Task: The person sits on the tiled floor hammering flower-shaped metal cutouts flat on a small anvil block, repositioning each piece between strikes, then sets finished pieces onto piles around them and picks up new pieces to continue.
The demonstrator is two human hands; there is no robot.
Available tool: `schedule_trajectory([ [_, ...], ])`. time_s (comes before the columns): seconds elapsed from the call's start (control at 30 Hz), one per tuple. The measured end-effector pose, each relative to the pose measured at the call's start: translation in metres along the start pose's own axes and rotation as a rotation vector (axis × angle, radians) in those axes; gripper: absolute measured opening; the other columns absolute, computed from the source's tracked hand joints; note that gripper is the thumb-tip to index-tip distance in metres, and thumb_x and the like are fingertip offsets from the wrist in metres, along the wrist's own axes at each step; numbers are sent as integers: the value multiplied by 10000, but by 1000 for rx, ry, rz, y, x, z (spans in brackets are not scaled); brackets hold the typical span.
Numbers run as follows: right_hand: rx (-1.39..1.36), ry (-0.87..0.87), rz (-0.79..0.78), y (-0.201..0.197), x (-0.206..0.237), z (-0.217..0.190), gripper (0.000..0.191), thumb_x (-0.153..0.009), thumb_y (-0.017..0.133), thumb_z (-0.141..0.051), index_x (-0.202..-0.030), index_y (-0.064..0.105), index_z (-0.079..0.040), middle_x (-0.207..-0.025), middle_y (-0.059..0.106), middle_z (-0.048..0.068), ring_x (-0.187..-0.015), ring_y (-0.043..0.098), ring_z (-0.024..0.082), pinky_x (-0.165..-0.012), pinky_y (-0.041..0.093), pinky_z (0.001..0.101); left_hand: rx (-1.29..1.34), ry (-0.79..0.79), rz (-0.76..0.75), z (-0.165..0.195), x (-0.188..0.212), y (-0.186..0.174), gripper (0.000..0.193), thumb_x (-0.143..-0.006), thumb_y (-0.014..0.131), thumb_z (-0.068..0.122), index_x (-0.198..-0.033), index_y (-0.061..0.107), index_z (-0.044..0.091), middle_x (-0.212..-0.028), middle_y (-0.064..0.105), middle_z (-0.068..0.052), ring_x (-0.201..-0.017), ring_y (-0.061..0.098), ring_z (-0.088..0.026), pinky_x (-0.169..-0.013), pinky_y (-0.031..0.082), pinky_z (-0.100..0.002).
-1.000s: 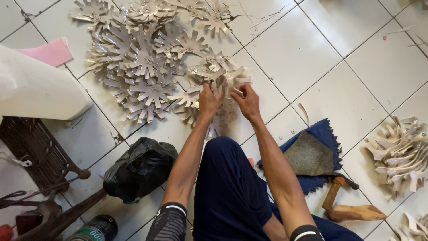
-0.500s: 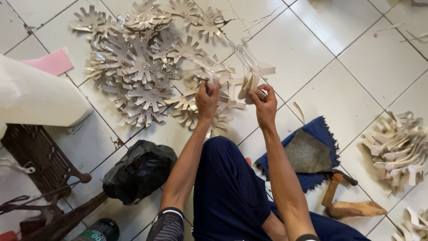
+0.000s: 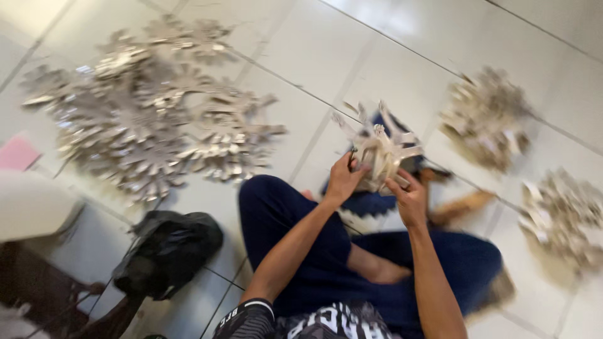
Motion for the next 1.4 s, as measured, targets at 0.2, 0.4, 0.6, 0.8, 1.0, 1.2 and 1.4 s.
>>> schedule_trajectory([
  [0.2,604,-34,-49,-41,23,64,501,-878,810,-358,-1196,729,20,-1108,768,135,-1005,717,161,-859,544,319,-196,104,-274,-27,35,31,335,-767,837,257,-880,654,0,-787,687,-219,-738,681,-407,-641,524,-473],
  [0.4,512,37,-47,-30,28,49,417,-843,787,-342,-1110,757,-23,-971,789,122,-857,746,177,-766,572,321,-280,47,-425,-26,50,19,388,-851,821,274,-797,565,-14,-710,648,-216,-679,661,-421,-636,512,-476],
  [0.6,466,-39,26,-34,40,40,292,-896,760,-260,-1085,766,-38,-941,780,120,-803,746,166,-721,569,308,-318,160,-443,-21,50,23,348,-865,815,240,-833,576,-10,-707,651,-201,-676,651,-433,-618,494,-478],
  [0.8,350,-50,92,-46,36,61,257,-911,774,-224,-1056,778,-11,-932,782,93,-816,711,121,-737,555,271,-304,34,-434,-19,51,22,384,-863,820,277,-820,568,-9,-668,648,-193,-649,661,-421,-600,503,-469],
  [1.0,-53,68,33,-1,13,35,319,-918,753,-204,-1146,741,18,-1005,771,54,-881,705,100,-771,553,247,-330,44,-502,-24,52,22,318,-842,790,187,-860,558,-30,-734,665,-219,-716,678,-426,-654,530,-469],
  [1.2,156,-117,-43,92,1,-19,522,-872,802,-307,-1277,672,-4,-1094,717,131,-932,691,185,-810,557,304,-37,427,-366,-22,52,14,522,-902,683,57,-1345,471,-121,-1273,594,-327,-1204,587,-394,-933,491,-450],
  [1.4,701,-479,156,40,7,8,443,-917,759,-290,-1269,677,-34,-1322,655,171,-1243,593,368,-1063,460,457,-360,94,-559,-33,54,27,352,-851,802,229,-975,608,-37,-872,713,-274,-875,698,-473,-740,561,-505],
])
Point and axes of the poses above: each hand's wrist, its own x-axis away from the middle knuckle, its own y-axis out of the palm, z = x × y, the point moved 1 cm from there along -x, towards the middle knuckle
